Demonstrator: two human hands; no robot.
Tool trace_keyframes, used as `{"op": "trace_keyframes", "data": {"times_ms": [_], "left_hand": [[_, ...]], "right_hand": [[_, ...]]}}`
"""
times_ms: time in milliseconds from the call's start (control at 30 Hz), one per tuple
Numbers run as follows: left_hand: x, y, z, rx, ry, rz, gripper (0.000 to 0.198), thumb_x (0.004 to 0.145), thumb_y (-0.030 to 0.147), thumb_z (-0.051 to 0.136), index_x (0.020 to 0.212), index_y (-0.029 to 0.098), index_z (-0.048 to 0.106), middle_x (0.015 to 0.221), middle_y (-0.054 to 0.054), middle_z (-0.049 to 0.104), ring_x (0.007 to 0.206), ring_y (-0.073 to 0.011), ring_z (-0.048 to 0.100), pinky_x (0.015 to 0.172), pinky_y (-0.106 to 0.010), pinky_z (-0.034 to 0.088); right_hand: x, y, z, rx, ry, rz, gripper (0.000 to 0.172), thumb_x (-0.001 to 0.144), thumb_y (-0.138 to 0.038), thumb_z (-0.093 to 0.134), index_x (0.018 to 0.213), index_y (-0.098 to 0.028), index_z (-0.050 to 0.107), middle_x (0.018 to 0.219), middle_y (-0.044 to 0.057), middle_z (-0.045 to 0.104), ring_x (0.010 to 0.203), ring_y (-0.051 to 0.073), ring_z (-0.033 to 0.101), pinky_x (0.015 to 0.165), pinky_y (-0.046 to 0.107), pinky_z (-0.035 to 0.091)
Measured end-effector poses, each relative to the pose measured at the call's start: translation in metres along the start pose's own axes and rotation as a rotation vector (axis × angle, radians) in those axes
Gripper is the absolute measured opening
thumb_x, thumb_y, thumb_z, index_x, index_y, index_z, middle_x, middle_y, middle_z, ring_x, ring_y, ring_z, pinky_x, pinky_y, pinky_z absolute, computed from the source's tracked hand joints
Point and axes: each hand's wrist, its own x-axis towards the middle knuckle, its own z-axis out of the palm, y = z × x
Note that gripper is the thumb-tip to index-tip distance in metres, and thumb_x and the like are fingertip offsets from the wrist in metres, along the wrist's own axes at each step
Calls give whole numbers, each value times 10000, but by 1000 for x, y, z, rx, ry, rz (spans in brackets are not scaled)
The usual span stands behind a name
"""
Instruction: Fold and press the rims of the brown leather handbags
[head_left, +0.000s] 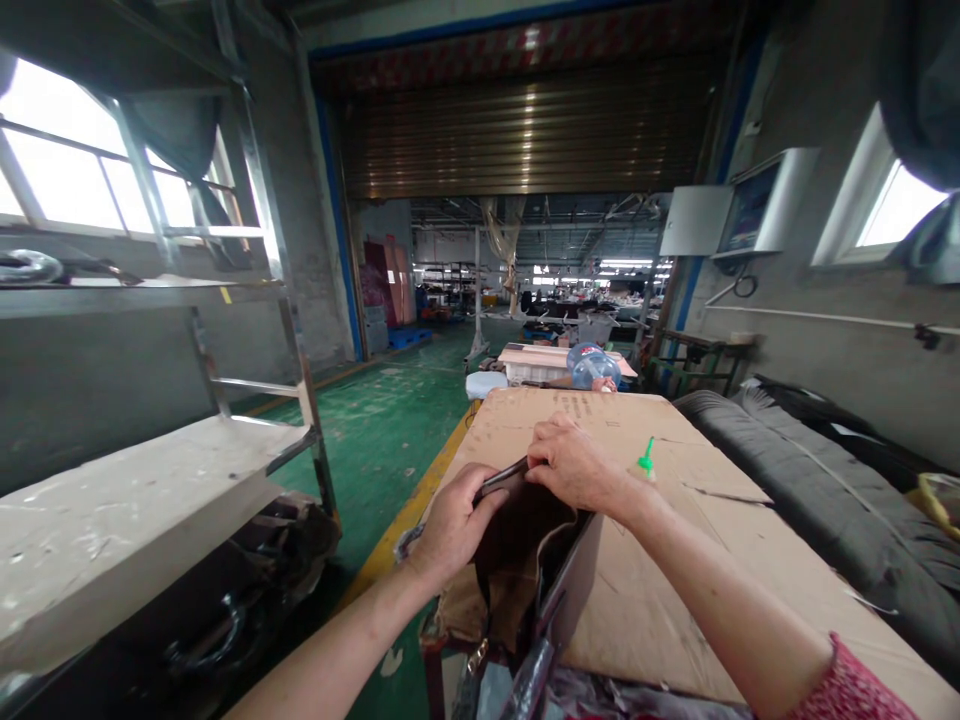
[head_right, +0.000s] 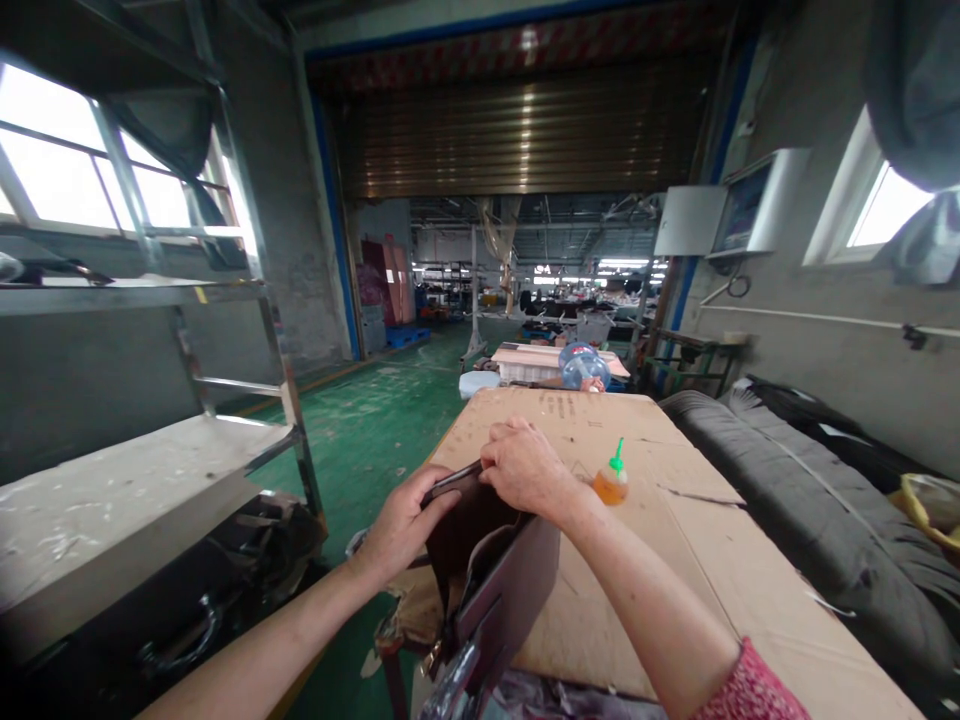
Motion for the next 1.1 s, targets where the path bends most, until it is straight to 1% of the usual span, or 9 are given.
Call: {"op": "trace_keyframes", "data": {"times_ms": [100, 267, 500, 767, 867, 967, 1100], "left_hand": [[1, 0, 1, -7, 1, 18, 140, 872, 260, 556, 967, 191, 633, 946, -29, 644, 913, -176, 578, 821, -269, 413], [1, 0, 3, -25, 12, -9, 127, 857, 265, 583, 930, 189, 654, 909, -15, 666, 877, -166, 593, 797, -251, 414], [2, 1, 6, -99, 61, -76, 148, 852, 309, 584, 850, 182, 660, 827, 4, 659, 820, -157, 592, 753, -240, 408], [3, -1, 15, -123, 133, -129, 195, 839, 345, 573, 804, 177, 665, 767, 6, 652, 761, -159, 585, 704, -244, 409], [2, 2, 15, -127, 134, -143, 181, 828, 328, 572, 796, 176, 666, 763, 7, 653, 761, -161, 584, 707, -245, 408], [2, 5, 12, -127, 137, -132, 161, 819, 307, 570, 783, 177, 659, 750, 10, 639, 761, -161, 577, 714, -248, 407], [3, 9, 10, -138, 125, -130, 163, 814, 299, 569, 760, 174, 658, 737, 6, 635, 751, -160, 575, 700, -244, 410]], "right_hand": [[-2, -2, -1, 17, 28, 42, 133, 785, -246, 734, 667, -212, 682, 849, 7, 608, 944, 196, 468, 826, 290, 342], [-1, -4, 2, -10, 58, 93, 143, 763, -256, 735, 641, -214, 674, 833, -4, 629, 940, 201, 478, 781, 311, 328], [1, -7, 2, -59, 49, 149, 143, 770, -278, 699, 641, -217, 684, 823, 2, 638, 945, 209, 481, 776, 329, 314], [1, -9, 1, -65, 32, 153, 129, 776, -268, 669, 662, -208, 681, 841, 13, 645, 944, 212, 481, 750, 322, 307], [1, -7, 1, -58, 19, 147, 136, 786, -276, 676, 666, -212, 674, 855, 13, 654, 962, 220, 482, 748, 336, 288], [-1, -2, 0, -66, 1, 190, 138, 799, -273, 685, 673, -218, 683, 875, 10, 664, 989, 226, 481, 748, 355, 264], [-7, 7, 1, -67, 19, 224, 140, 797, -273, 694, 663, -233, 691, 872, -5, 665, 979, 222, 481, 730, 361, 241]]}}
